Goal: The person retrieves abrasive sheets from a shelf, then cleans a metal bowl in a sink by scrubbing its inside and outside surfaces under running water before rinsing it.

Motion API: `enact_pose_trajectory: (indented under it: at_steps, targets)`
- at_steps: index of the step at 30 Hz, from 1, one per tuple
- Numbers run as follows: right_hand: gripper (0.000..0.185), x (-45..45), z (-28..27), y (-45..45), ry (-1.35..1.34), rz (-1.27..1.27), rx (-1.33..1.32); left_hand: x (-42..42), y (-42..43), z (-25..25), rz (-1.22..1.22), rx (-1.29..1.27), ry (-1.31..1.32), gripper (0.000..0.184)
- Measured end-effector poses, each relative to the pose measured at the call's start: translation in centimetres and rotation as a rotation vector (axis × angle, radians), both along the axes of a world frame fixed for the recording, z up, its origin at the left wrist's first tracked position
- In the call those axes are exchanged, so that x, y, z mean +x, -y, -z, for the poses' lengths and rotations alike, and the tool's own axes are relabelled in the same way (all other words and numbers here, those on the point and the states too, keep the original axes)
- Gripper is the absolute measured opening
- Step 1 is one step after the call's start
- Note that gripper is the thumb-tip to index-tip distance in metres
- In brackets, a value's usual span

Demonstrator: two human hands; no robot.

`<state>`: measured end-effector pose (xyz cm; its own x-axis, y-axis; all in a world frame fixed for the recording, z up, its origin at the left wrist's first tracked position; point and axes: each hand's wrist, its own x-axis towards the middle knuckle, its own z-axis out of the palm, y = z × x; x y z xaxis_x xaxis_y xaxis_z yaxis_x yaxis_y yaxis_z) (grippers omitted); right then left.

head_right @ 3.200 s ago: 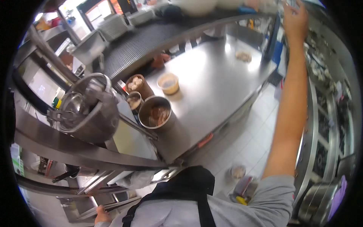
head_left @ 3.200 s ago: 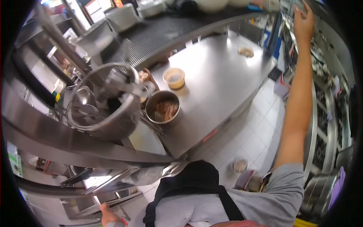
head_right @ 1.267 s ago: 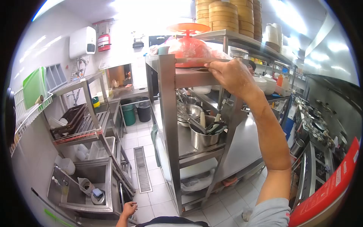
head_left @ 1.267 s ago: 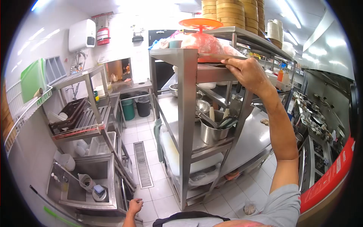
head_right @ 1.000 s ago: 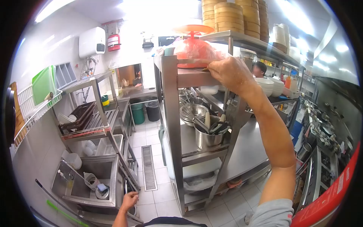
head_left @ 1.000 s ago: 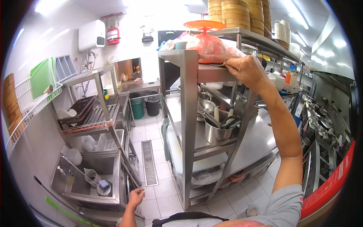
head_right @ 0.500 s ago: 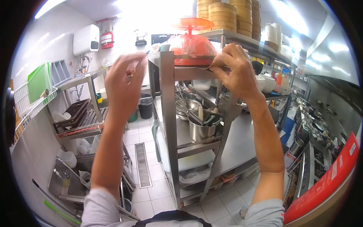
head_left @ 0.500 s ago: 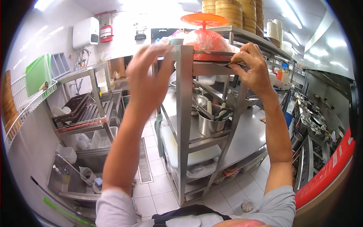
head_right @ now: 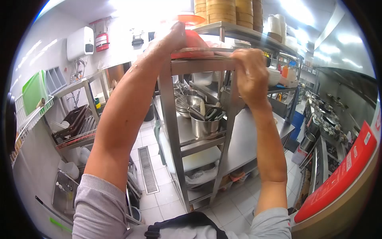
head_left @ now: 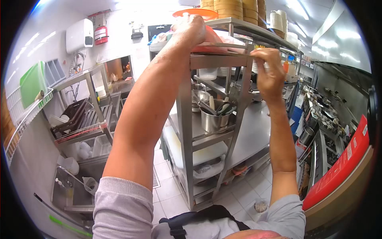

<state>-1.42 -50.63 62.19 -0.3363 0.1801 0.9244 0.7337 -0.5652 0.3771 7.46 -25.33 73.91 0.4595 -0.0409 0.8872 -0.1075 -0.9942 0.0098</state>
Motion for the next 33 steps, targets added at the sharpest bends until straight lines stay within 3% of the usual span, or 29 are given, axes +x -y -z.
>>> enact_pose_trajectory:
  at_steps: [3,5,9,11,15,17,19,20,24,27,29,31,33]
  targets:
    - [0.009,-2.9,0.1,1.6,0.031,-0.116,0.284,-3.5,0.1,0.4,0.108,0.062,-0.109,0.031]
    - [0.01,-4.0,0.4,3.5,-0.057,-0.017,0.389,-6.3,1.1,0.9,0.283,0.018,-0.007,0.028]
    - [0.011,-3.2,2.8,6.5,-0.282,-0.18,0.515,-8.8,3.5,5.8,0.808,-0.214,0.188,0.038]
    - [0.011,-3.1,4.4,7.0,-0.328,-0.226,0.544,-11.6,5.3,11.1,0.974,-0.296,0.234,0.053]
    - [0.011,-3.3,8.9,7.3,-0.435,-0.357,0.574,-14.4,9.1,24.0,1.003,-0.533,-0.132,0.114]
    - [0.011,-3.5,11.2,7.0,-0.567,-0.444,0.579,-14.1,10.6,26.1,1.102,-0.653,-0.155,0.087]
    - [0.011,-3.9,12.6,6.7,-0.721,-0.706,0.607,-12.6,10.9,27.0,1.379,-0.867,-0.361,0.069]
    - [0.011,-4.0,13.1,6.7,-0.785,-0.841,0.624,-12.2,11.1,27.5,1.397,-1.022,-0.528,0.043]
    - [0.012,-3.2,14.5,6.4,-0.875,-0.95,0.644,-11.5,12.2,29.2,1.455,-1.067,-0.368,0.036]
    - [0.013,-2.7,13.4,7.5,-0.43,-0.675,0.84,-12.4,11.3,29.4,1.44,-1.15,-0.287,0.032]
    - [0.017,-5.1,8.7,7.0,-0.16,-0.581,0.919,-13.4,9.7,30.2,1.391,-1.094,-0.228,0.03]
    - [0.022,-4.6,4.0,6.7,0.102,-0.245,0.79,-14.5,8.5,30.8,1.383,-1.105,-0.286,0.027]
    - [0.024,-2.0,-0.8,4.7,0.031,-0.248,0.656,-15.3,7.4,31.4,1.365,-1.09,-0.316,0.026]
